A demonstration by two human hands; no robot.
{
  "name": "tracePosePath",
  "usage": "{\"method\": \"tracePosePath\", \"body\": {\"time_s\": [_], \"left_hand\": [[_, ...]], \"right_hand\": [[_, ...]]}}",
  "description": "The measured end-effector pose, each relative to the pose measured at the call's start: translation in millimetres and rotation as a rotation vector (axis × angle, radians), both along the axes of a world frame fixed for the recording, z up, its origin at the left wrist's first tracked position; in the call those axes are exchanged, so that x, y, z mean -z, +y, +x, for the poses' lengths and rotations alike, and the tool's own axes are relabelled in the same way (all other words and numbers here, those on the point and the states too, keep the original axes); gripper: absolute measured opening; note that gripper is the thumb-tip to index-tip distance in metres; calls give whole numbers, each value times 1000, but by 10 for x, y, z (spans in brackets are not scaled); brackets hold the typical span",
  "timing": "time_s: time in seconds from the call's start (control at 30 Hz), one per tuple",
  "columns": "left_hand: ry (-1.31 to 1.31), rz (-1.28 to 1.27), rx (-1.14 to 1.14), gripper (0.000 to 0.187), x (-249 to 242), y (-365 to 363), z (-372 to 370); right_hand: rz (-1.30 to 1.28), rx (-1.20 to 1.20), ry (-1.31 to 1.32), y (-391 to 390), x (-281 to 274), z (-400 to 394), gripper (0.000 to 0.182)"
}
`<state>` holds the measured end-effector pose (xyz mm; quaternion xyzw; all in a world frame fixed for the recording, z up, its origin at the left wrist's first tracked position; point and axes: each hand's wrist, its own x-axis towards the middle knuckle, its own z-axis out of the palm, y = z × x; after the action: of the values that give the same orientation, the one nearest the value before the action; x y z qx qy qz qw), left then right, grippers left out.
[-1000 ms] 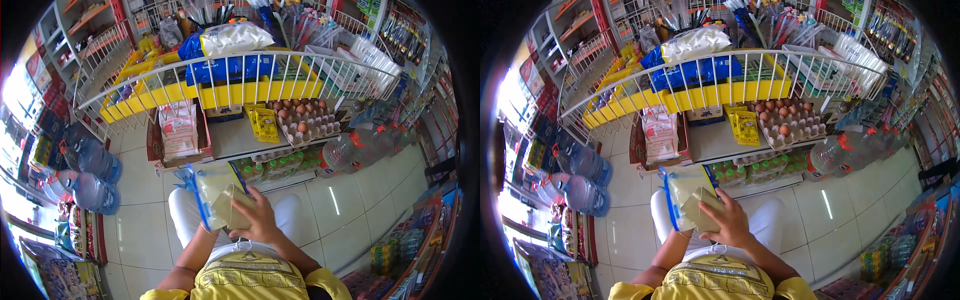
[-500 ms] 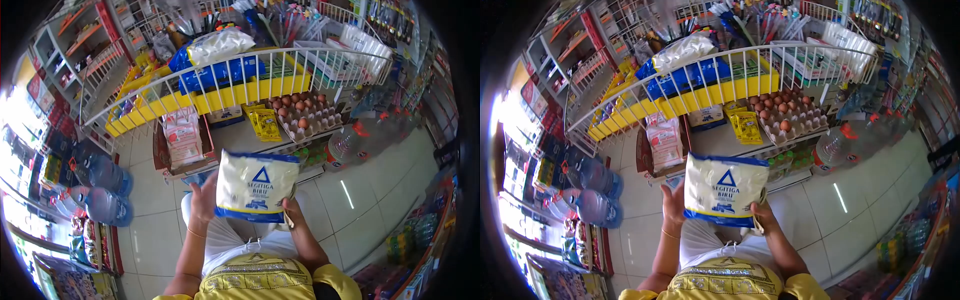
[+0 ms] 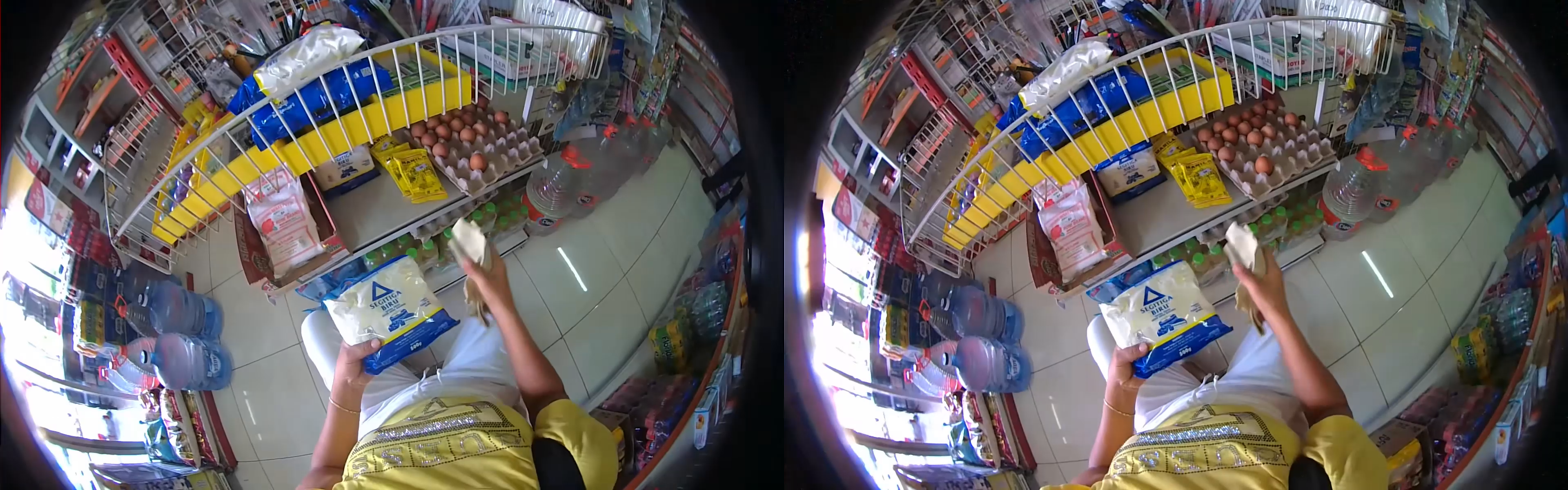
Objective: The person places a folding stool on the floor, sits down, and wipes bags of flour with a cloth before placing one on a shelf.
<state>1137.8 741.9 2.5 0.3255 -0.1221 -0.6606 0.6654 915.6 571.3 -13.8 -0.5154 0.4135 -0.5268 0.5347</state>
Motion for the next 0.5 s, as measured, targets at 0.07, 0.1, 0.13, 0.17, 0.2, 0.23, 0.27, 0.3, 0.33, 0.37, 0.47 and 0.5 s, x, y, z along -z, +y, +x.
{"method": "tracePosePath", "body": {"time_s": [0.07,0.1,0.13,0.17,0.2,0.23,0.27,0.3,0.33,0.37,0.47,0.5], "left_hand": [[-31,6,-26,58,-81,-19,-17],[-79,4,-46,57,-85,-32,-31],[-128,2,-62,55,-83,-36,-47],[-131,6,-55,55,-59,-47,-65],[-155,-1,-52,54,-19,-72,-86],[-178,-9,-49,53,5,-95,-109],[-179,-9,-41,53,-22,-95,-141],[-95,24,-62,52,-77,-75,-176],[-13,60,-84,52,-107,-58,-186],[23,66,-76,57,-101,-52,-152],[-225,26,21,61,-102,-15,-108],[-214,16,29,63,-73,4,-90]], "right_hand": [[-107,-86,18,57,-299,-24,63],[-233,-157,96,125,-390,50,67],[-360,-225,174,196,-479,138,71],[-474,-270,301,317,-577,239,74],[-587,-313,431,459,-625,358,78],[-752,-332,556,595,-595,501,74],[-917,-352,683,707,-558,586,71],[-913,-346,684,775,-541,586,71],[-955,-354,780,840,-533,588,66],[-995,-364,873,877,-525,596,62],[-1026,-209,805,573,-307,492,52],[-1013,-173,709,487,-321,451,45]]}}
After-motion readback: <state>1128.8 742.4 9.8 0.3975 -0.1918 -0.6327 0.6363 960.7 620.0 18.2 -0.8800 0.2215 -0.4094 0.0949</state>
